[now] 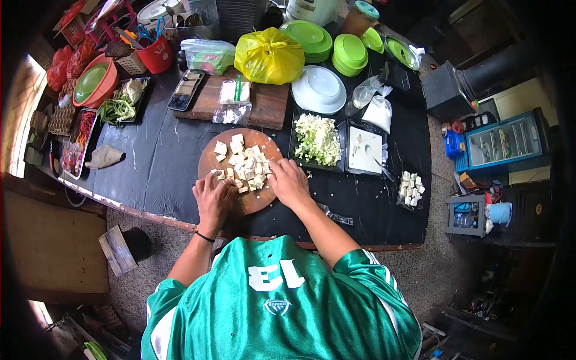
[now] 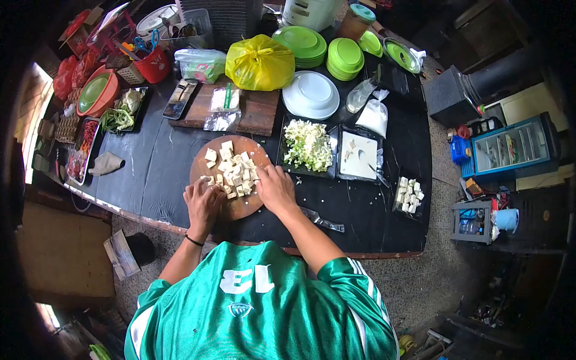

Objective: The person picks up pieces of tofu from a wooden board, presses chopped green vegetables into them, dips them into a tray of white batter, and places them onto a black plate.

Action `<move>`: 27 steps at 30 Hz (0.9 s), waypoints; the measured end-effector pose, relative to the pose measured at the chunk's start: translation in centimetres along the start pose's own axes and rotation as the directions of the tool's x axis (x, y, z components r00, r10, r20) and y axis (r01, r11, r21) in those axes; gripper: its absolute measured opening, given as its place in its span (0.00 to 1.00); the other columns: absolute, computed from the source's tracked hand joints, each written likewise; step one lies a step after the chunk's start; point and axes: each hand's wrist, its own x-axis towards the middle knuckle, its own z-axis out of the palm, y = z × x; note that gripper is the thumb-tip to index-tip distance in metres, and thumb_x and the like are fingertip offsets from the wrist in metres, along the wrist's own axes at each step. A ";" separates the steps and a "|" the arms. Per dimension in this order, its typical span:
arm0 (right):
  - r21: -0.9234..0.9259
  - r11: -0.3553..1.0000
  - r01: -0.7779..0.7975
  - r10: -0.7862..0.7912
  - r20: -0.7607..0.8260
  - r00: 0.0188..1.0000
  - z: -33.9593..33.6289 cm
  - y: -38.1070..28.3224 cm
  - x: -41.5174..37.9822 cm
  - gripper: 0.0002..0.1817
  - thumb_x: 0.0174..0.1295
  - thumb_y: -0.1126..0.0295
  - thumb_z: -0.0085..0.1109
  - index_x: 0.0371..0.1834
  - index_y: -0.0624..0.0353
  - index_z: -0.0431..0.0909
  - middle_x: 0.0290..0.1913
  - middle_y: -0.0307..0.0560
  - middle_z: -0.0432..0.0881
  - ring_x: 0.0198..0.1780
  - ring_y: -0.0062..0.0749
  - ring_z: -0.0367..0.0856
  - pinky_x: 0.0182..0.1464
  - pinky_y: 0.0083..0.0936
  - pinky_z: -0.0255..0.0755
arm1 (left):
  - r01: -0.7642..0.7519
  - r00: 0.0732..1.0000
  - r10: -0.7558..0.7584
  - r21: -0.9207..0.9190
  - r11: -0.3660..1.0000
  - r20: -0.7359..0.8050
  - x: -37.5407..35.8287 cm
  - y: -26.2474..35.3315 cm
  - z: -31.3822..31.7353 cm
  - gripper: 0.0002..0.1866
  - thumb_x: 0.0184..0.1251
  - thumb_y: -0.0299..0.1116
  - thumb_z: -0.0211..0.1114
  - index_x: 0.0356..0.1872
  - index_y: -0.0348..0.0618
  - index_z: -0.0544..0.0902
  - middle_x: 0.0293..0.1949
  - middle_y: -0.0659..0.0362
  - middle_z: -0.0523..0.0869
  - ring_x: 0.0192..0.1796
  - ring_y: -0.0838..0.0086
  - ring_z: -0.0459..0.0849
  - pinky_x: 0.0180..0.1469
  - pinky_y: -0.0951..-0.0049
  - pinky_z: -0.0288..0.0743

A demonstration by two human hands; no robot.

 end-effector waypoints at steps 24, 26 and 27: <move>-0.095 0.986 0.136 -0.118 0.175 0.977 -1.0 0.4 5.2 0.24 0.61 0.65 0.71 0.63 0.50 0.84 0.57 0.44 0.79 0.63 0.44 0.77 0.62 0.46 0.74 | -0.065 0.998 0.066 -0.125 0.990 0.006 0.5 -0.6 -0.9 0.15 0.62 0.37 0.79 0.49 0.54 0.91 0.65 0.60 0.81 0.61 0.56 0.76 0.65 0.54 0.69; -0.080 0.989 0.122 -0.107 0.173 0.979 -1.1 0.3 5.2 0.22 0.61 0.65 0.71 0.59 0.51 0.84 0.57 0.44 0.79 0.63 0.45 0.76 0.63 0.46 0.74 | -0.068 0.997 0.063 -0.108 0.992 -0.053 0.4 -0.8 -0.9 0.15 0.61 0.35 0.80 0.49 0.54 0.90 0.63 0.58 0.82 0.59 0.56 0.77 0.62 0.55 0.70; -0.064 0.993 0.101 -0.089 0.167 0.982 -1.1 0.2 5.2 0.19 0.61 0.65 0.72 0.56 0.52 0.84 0.58 0.44 0.79 0.64 0.45 0.76 0.63 0.46 0.73 | -0.063 0.997 0.058 -0.108 0.992 -0.050 0.2 -0.8 -0.9 0.15 0.61 0.35 0.80 0.49 0.54 0.90 0.63 0.58 0.82 0.59 0.56 0.77 0.62 0.55 0.70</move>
